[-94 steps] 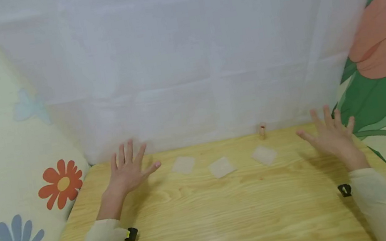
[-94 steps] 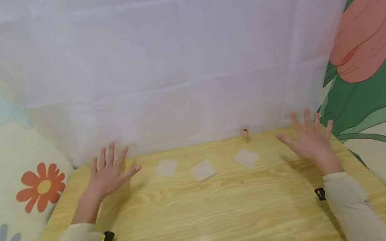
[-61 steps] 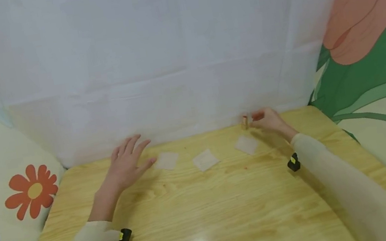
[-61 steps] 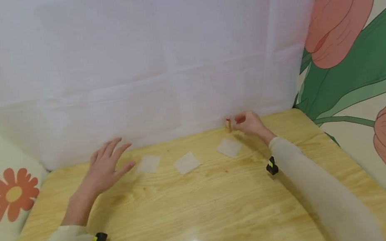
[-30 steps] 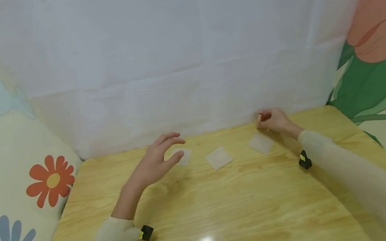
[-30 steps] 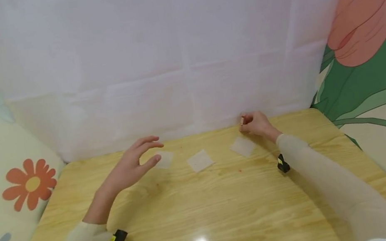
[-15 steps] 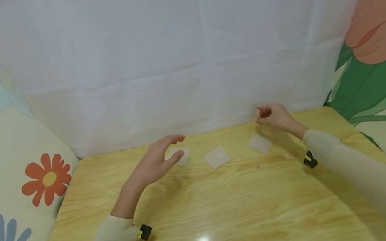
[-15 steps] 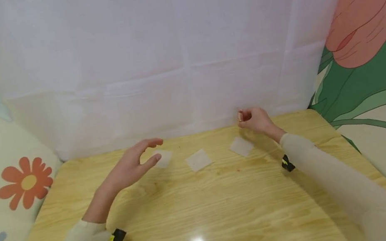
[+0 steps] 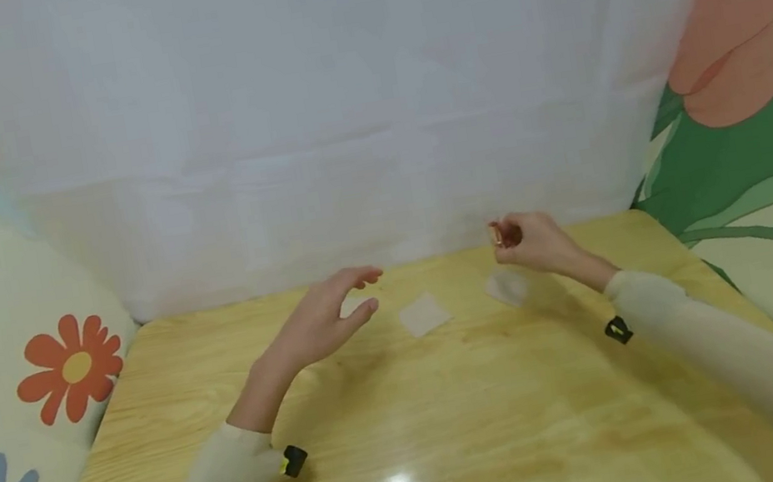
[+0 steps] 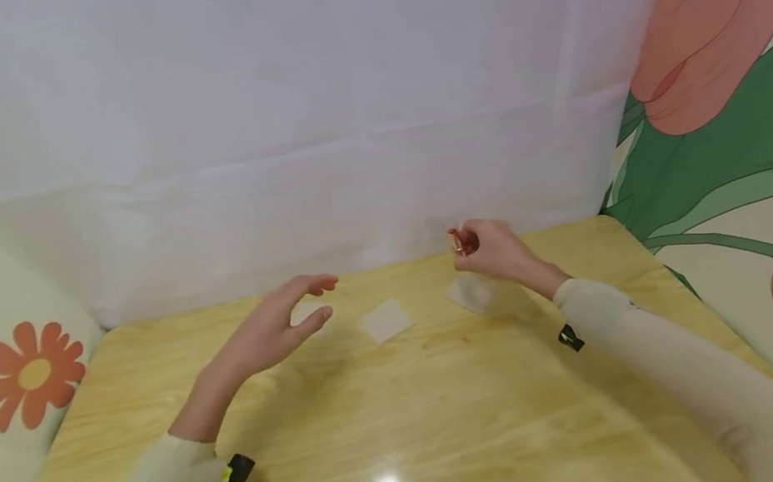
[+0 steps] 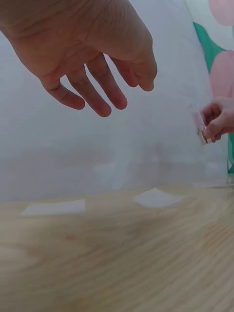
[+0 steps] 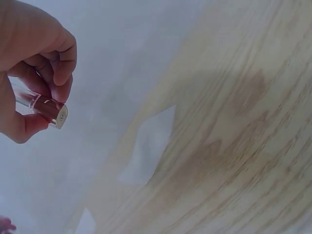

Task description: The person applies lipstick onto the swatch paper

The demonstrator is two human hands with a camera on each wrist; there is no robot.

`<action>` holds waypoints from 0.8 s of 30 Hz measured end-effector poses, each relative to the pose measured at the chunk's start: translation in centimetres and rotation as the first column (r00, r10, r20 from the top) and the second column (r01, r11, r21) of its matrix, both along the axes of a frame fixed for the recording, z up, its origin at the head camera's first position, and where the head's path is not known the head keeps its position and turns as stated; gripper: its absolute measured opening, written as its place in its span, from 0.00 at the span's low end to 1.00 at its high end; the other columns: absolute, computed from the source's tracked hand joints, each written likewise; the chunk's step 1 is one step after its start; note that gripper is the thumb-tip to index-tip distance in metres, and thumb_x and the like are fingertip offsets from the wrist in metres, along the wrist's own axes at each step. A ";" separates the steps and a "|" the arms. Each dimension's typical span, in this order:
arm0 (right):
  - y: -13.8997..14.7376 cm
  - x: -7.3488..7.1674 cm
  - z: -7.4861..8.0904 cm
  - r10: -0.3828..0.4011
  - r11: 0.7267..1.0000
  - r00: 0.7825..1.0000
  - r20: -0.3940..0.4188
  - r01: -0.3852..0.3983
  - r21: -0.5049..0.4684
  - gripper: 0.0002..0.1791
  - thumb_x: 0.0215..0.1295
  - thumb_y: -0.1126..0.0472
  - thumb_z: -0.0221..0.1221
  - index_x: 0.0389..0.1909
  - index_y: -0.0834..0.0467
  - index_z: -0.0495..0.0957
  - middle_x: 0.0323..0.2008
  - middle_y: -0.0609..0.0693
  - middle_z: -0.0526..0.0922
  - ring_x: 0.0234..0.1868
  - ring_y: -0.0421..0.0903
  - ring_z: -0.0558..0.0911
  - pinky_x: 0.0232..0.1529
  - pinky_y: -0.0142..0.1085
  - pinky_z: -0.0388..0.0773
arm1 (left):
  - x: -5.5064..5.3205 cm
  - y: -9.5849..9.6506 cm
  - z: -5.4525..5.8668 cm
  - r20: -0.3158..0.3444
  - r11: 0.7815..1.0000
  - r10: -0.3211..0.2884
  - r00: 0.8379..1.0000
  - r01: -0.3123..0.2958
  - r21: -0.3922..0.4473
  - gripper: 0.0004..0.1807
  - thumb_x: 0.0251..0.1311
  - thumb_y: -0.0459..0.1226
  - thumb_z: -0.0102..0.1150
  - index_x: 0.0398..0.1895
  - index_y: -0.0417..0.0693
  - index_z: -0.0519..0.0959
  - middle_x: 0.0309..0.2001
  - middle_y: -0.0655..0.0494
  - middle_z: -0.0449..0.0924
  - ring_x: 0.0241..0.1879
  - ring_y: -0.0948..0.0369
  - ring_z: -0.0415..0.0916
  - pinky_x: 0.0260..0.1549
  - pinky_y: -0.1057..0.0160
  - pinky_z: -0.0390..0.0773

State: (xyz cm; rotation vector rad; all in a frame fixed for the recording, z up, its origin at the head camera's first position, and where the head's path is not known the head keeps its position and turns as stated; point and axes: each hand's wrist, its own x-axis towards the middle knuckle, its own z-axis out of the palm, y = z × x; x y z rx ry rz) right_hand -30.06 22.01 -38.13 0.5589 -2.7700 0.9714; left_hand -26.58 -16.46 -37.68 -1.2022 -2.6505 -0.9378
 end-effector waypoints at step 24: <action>-4.4 5.0 2.8 0.285 0.947 0.944 -0.169 -0.250 0.200 0.06 0.60 0.66 0.65 0.38 0.57 0.83 0.28 0.44 0.77 0.27 0.40 0.73 0.28 0.37 0.74 | -0.6 9.6 4.5 -0.224 0.991 -0.087 0.971 0.063 -0.114 0.25 0.72 0.47 0.62 0.66 0.45 0.75 0.57 0.50 0.80 0.51 0.55 0.79 0.48 0.56 0.78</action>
